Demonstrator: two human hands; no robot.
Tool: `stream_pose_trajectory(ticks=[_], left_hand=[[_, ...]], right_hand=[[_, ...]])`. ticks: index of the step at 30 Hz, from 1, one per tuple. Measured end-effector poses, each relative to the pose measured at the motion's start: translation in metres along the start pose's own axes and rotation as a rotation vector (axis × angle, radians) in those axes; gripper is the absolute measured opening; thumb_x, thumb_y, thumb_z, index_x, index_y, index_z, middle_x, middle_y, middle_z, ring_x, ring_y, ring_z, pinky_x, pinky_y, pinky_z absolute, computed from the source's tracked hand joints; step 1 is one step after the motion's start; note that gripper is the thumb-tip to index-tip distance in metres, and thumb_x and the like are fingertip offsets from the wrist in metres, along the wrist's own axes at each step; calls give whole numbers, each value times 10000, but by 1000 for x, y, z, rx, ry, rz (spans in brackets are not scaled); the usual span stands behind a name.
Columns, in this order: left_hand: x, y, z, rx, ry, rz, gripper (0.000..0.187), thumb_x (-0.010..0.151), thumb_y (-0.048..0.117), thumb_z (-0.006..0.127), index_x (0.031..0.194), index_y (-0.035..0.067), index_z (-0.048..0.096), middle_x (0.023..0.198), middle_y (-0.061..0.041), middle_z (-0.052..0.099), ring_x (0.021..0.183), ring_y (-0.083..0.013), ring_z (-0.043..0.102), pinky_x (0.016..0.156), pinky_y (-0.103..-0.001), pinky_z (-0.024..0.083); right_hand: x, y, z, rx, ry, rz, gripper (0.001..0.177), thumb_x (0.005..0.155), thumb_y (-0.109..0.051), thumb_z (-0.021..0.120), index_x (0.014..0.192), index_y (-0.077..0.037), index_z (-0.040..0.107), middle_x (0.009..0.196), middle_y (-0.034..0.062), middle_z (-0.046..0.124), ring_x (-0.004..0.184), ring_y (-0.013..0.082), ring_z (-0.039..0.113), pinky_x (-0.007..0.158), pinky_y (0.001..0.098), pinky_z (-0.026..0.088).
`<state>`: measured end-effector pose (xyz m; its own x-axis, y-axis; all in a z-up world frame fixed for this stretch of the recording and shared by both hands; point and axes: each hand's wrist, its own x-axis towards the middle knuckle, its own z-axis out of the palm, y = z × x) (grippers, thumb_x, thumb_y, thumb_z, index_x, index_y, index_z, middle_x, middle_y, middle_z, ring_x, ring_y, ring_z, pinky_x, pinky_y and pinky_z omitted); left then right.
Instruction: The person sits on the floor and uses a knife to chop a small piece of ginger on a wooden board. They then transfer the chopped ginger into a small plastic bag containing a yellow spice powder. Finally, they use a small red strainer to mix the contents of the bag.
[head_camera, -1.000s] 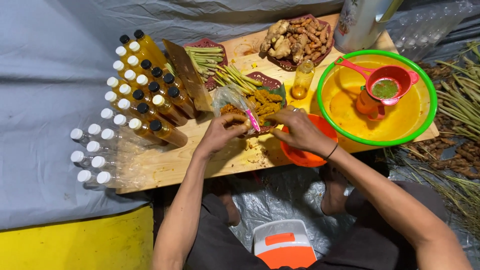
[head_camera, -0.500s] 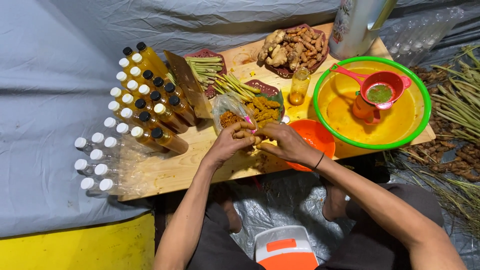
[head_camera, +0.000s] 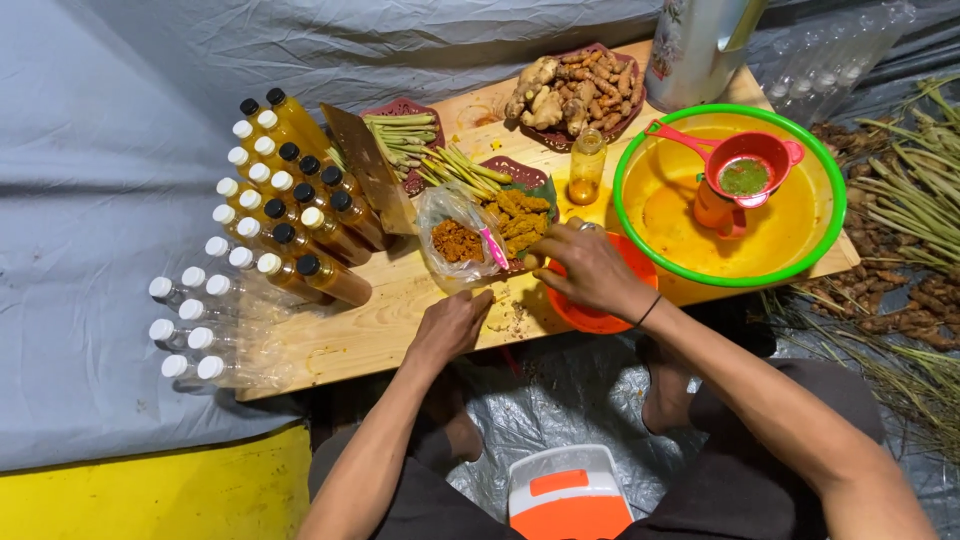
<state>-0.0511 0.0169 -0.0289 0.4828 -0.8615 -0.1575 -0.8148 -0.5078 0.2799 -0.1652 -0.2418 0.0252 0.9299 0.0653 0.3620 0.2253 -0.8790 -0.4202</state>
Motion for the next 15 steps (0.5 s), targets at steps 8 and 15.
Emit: stream_pose_trajectory(ticks=[8, 15], left_hand=[[7, -18, 13, 202, 122, -13, 179, 965, 240, 513, 1074, 207, 651, 908, -96, 639, 808, -392, 731, 658, -506, 614], [-6, 17, -29, 209, 165, -60, 263, 946, 148, 509, 1168, 235, 619, 901, -68, 641, 826, -358, 740, 670, -508, 625]], right_hand=[[1, -25, 24, -380, -221, -37, 166, 882, -227, 758, 1034, -182, 708, 1031, 47, 713, 1040, 247, 618, 838, 428, 425], [5, -25, 78, -718, -355, -216, 118, 845, -93, 727, 939, -164, 737, 920, 61, 756, 919, 240, 584, 829, 451, 349]])
